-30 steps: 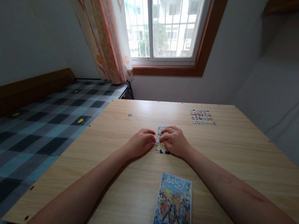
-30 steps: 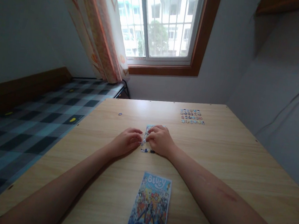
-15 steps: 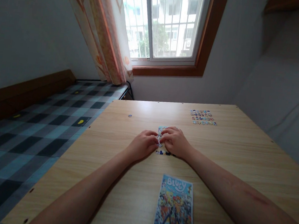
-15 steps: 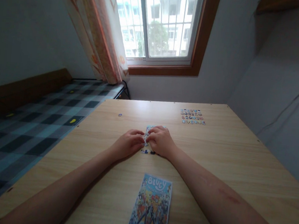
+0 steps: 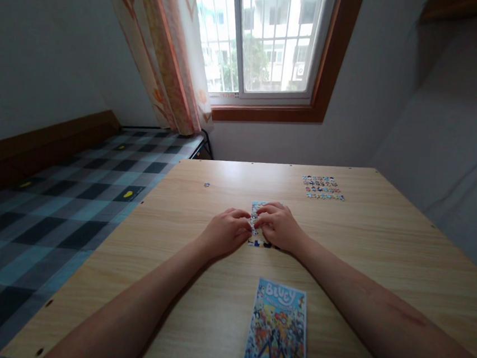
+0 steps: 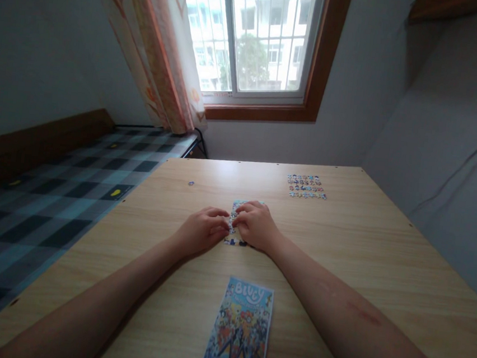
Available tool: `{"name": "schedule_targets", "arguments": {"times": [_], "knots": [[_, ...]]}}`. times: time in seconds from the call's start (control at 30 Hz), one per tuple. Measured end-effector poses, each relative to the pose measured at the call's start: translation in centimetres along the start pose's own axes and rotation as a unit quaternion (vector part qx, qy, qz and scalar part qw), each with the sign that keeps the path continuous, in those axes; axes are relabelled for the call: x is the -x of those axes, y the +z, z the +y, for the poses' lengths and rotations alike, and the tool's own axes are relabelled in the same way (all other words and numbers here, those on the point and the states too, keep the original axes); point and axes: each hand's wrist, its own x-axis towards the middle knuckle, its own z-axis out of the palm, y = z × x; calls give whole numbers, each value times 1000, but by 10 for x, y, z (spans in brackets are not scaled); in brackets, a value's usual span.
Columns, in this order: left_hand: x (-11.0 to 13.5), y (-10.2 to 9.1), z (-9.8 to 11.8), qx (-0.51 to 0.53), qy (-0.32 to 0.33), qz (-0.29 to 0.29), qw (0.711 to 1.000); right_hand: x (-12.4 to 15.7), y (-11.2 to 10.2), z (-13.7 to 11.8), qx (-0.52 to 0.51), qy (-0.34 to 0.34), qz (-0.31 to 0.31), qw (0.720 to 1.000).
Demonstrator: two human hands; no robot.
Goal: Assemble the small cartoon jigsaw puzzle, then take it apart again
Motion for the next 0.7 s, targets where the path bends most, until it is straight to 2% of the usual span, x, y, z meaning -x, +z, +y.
{"name": "schedule_targets", "arguments": {"times": [0.3,0.43,0.57,0.63,0.7], "knots": [[-1,1,1,18,-3,0,1000,0,1,3,-19,-4,22,1000],[0,1,-1,65,-17,23,997,0,3,7,-31,3,39,999],[3,-3,-26,38,-107,78,990,0,4,9,-46,24,69,996],[5,-5,-45,-24,-185,89,978,-1,4,11,-65,44,95,992],[7,-5,-60,-92,-284,70,952,-2,2,11,-86,72,122,986]]}}
